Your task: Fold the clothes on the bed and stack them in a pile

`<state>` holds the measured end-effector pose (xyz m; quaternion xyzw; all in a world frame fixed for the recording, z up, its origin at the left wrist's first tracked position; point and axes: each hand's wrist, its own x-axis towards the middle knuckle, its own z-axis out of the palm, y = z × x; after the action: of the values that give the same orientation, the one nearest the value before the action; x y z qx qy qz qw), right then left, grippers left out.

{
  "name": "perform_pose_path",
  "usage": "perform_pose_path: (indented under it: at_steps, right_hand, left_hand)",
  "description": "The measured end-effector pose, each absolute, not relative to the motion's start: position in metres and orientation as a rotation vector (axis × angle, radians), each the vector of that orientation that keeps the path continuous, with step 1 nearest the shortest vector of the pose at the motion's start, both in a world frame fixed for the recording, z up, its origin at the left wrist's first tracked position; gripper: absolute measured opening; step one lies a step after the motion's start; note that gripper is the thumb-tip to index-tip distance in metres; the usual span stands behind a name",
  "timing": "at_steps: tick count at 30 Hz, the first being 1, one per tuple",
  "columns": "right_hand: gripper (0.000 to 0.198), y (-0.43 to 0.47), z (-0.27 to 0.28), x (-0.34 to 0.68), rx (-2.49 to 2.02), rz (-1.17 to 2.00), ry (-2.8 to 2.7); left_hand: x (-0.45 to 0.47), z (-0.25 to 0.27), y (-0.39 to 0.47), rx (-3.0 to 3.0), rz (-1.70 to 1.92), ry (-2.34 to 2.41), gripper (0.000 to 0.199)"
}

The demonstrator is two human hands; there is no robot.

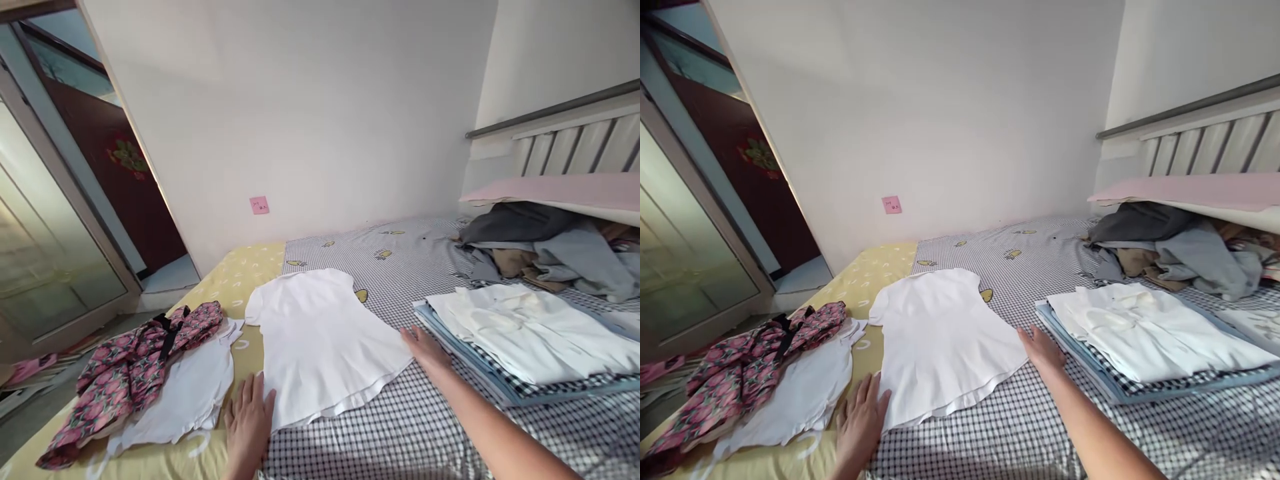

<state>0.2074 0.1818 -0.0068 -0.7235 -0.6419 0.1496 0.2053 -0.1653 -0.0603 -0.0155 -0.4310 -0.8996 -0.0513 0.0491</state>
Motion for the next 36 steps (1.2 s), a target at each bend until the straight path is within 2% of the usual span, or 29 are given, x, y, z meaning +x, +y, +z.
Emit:
perform_pose_path:
  at_steps: [5,11,18,20,23,25,27,29,32,36]
  right_hand:
    - [0.045,0.163,-0.011,0.185,-2.017,0.321,-1.780]
    - [0.051,0.141,-0.015,0.197,-1.900,0.394,-1.769]
    - [0.037,0.076,-0.045,0.238,-1.608,0.264,-1.939]
    - [0.036,0.054,-0.065,0.247,-1.603,0.334,-1.874]
    - [0.041,0.032,-0.091,0.257,-1.736,0.628,-1.685]
    - [0.042,0.026,-0.097,0.263,-1.749,0.820,-1.639]
    - [0.042,0.026,-0.088,0.267,-1.718,0.870,-1.639]
    - [0.044,0.031,-0.066,0.267,-1.707,0.771,-1.619]
    - [0.047,0.046,-0.025,0.254,-1.633,0.439,-1.616]
    - [0.052,0.071,0.005,0.221,-1.528,0.173,-1.875]
  left_hand:
    - [-0.157,-0.021,-0.058,-1.250,-0.051,-2.668,0.057]
    - [-0.157,-0.020,-0.056,-1.234,-0.038,-2.678,0.057]
    - [-0.152,-0.036,-0.066,-1.277,-0.167,-2.757,0.058]
    - [-0.154,-0.051,-0.074,-1.306,-0.244,-2.730,0.060]
    - [-0.159,-0.069,-0.088,-1.354,-0.401,-2.670,0.058]
    - [-0.160,-0.072,-0.096,-1.367,-0.477,-2.695,0.056]
    - [-0.156,-0.064,-0.103,-1.356,-0.507,-2.720,0.057]
    - [-0.148,-0.050,-0.106,-1.348,-0.515,-2.712,0.054]
    - [-0.137,-0.024,-0.107,-1.288,-0.575,-2.773,0.043]
    - [-0.134,-0.004,-0.116,-1.122,-0.646,-2.900,0.047]
